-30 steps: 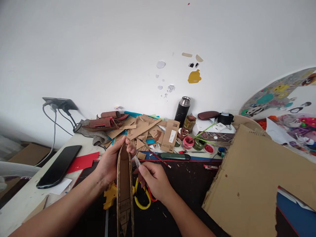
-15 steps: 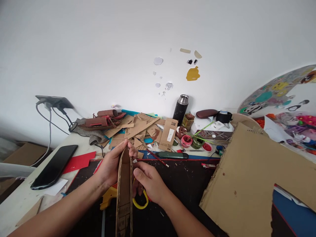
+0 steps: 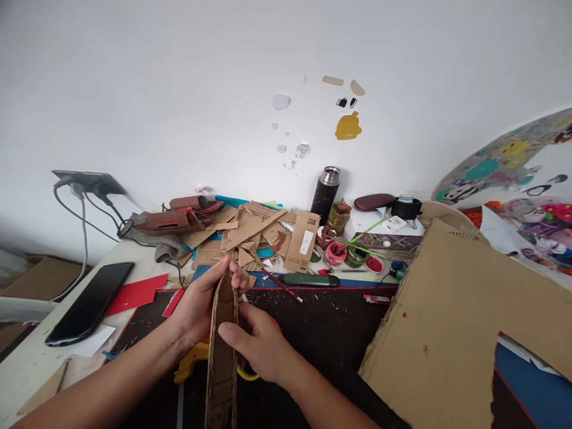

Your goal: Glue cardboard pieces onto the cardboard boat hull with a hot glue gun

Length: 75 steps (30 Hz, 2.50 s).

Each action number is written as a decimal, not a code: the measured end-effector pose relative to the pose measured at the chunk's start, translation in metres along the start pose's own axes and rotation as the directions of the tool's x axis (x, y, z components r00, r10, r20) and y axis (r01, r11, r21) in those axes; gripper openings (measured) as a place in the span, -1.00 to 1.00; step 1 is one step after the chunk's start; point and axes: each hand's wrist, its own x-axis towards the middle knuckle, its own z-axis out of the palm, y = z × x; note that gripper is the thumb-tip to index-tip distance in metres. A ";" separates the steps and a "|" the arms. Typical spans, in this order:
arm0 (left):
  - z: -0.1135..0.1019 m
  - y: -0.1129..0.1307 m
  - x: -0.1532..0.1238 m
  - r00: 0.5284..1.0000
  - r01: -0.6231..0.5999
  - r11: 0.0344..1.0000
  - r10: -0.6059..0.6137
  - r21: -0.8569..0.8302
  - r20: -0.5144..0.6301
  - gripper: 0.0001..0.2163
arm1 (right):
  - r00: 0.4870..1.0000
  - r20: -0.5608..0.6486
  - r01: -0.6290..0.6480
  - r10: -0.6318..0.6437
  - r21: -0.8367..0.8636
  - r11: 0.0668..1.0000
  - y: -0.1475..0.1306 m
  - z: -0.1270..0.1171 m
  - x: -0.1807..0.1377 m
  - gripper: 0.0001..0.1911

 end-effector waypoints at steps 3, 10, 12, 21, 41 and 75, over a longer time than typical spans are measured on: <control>-0.001 0.000 0.001 1.000 -0.009 1.000 0.009 0.005 0.003 -0.71 | 1.000 -0.006 0.011 -0.011 -0.007 1.000 0.001 -0.001 0.000 -0.30; -0.001 0.001 0.002 0.999 -0.032 0.999 0.032 0.015 -0.022 -0.72 | 0.998 0.063 -0.021 0.014 0.114 0.993 0.003 0.004 -0.001 -0.30; -0.001 0.002 0.002 0.998 -0.047 0.999 0.047 0.014 -0.034 -0.73 | 0.985 0.145 -0.122 0.094 0.198 0.973 0.005 0.006 -0.001 -0.25; -0.002 0.002 0.009 0.998 -0.037 0.999 0.038 0.013 -0.046 -0.73 | 0.972 0.174 -0.193 0.157 0.217 0.957 0.011 0.006 0.000 -0.30; -0.006 0.010 0.017 0.995 -0.077 0.997 0.076 -0.020 -0.062 -0.72 | 0.964 0.203 -0.206 0.170 0.176 0.963 0.006 0.005 -0.001 -0.33; -0.023 0.011 0.021 0.970 0.122 0.992 -0.122 0.015 0.209 -0.68 | 0.980 0.158 -0.152 0.121 0.203 0.967 0.000 -0.005 -0.002 -0.29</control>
